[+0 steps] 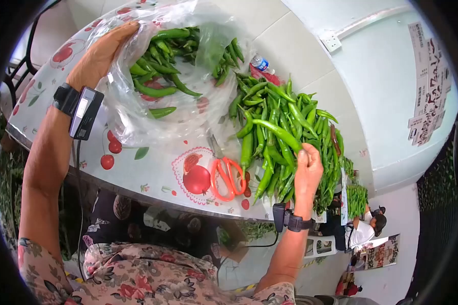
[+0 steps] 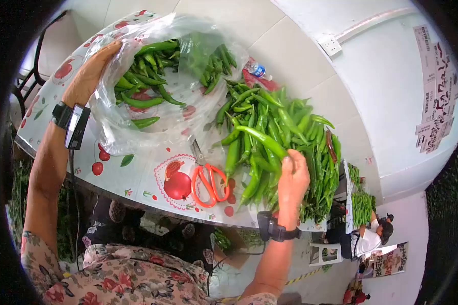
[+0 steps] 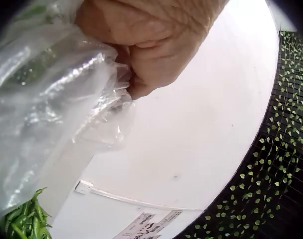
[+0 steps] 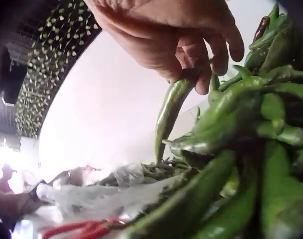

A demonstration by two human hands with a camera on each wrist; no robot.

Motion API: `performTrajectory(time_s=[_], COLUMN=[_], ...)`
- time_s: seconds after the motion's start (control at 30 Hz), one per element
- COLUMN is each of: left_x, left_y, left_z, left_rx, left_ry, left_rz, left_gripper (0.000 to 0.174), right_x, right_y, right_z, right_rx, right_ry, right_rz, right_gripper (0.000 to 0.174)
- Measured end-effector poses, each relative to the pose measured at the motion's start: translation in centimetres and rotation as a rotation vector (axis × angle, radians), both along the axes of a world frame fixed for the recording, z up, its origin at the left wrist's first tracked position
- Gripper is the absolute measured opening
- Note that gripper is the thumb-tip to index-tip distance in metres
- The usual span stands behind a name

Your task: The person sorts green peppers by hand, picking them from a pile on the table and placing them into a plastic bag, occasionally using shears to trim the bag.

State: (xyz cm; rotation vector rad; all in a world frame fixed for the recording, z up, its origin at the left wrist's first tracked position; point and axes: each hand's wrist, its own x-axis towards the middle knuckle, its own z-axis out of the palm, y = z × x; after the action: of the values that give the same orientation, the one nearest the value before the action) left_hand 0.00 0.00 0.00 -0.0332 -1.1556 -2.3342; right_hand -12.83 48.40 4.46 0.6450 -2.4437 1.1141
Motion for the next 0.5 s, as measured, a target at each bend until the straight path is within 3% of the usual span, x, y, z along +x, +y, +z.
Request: performTrajectory(time_s=[0.1,0.27,0.37,0.5], left_x=[0.7,1.1,0.5,0.6], left_y=[0.8,2.3,1.3,1.1], left_z=[0.7,1.8,1.0,1.1], left_rx=[0.006,-0.007,0.06,0.049], left_ry=[-0.021,-0.048,-0.019,-0.001], left_rz=[0.017,0.083,-0.01,-0.023], left_gripper=[0.03,0.027,0.026,0.025], right_x=[2.4,2.0,2.0,1.7], right_y=[-1.7,-1.1,-1.1,-0.6], right_z=[0.2,0.0,0.4,0.3], right_rx=[0.395,0.466,0.57,0.502], right_ry=[0.179,0.291,0.324,0.323], right_rz=[-0.168,-0.155,-0.137,-0.101], right_gripper=[0.028,0.03,0.031,0.034])
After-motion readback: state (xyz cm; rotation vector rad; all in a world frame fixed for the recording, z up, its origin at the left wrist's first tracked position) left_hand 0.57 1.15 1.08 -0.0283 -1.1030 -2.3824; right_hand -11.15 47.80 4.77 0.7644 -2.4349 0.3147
